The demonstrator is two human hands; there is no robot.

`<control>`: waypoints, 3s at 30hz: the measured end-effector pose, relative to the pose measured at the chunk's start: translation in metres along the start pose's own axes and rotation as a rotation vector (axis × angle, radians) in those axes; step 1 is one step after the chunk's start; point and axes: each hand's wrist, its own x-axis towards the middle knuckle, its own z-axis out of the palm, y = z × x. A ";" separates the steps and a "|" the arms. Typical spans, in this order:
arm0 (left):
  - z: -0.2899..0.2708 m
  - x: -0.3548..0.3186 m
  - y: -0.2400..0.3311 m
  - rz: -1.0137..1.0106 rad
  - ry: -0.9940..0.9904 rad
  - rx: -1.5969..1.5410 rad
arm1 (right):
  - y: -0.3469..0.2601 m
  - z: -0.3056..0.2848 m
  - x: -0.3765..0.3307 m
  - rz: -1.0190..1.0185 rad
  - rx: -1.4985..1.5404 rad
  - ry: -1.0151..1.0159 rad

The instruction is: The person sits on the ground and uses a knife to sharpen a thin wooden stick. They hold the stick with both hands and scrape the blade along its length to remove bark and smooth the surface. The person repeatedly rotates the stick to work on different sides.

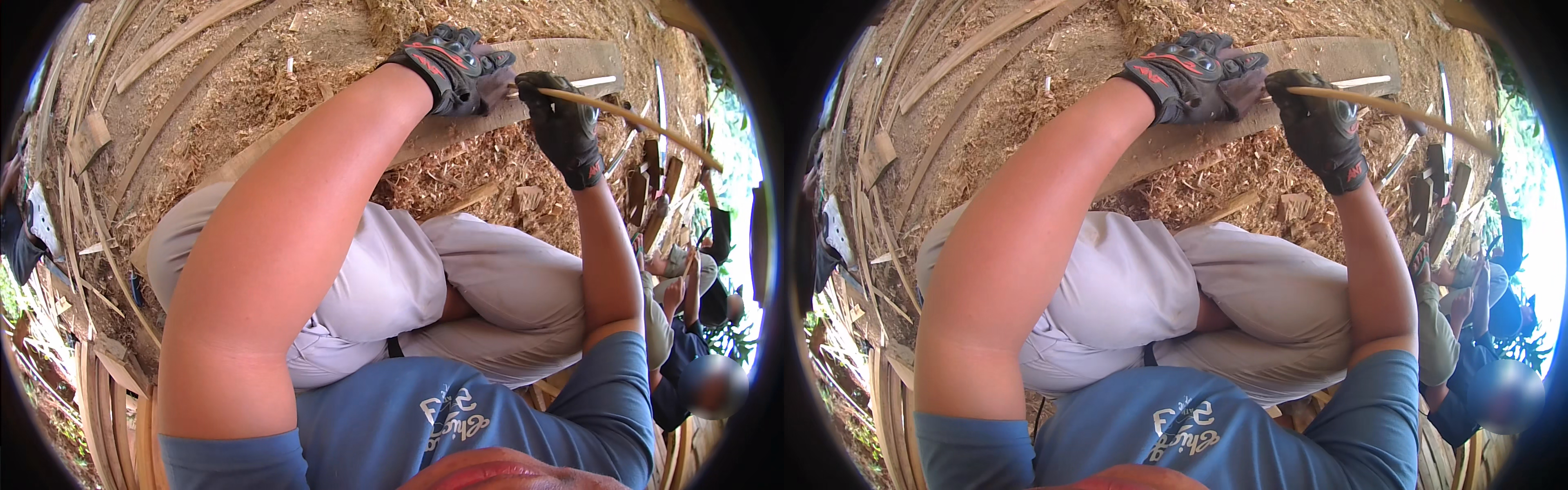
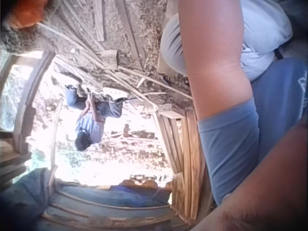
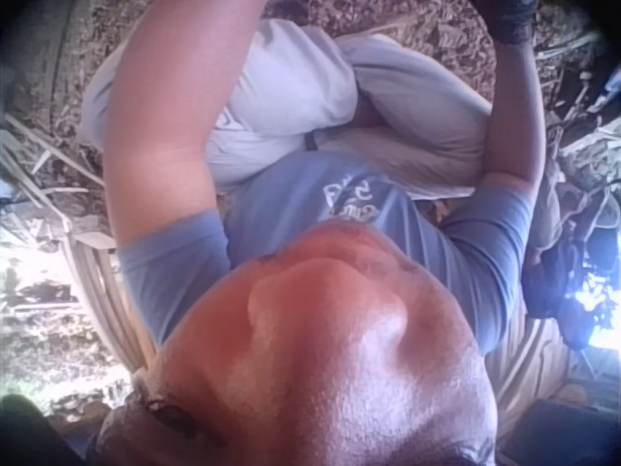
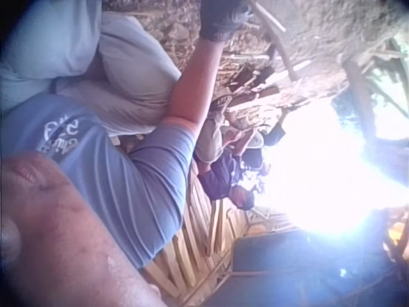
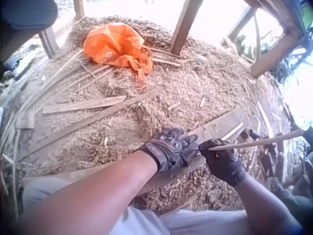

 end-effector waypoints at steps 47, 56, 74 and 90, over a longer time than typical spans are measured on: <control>0.004 -0.013 -0.003 0.149 0.288 0.045 | -0.007 0.011 0.004 -0.079 -0.060 0.037; 0.017 -0.007 -0.009 0.088 0.270 0.043 | -0.031 0.013 0.005 -0.092 -0.165 -0.040; 0.002 -0.003 0.000 0.106 0.087 0.038 | -0.014 0.013 0.007 -0.024 0.035 -0.011; -0.008 -0.006 0.006 -0.033 -0.006 -0.011 | 0.011 0.003 0.008 0.517 0.465 0.044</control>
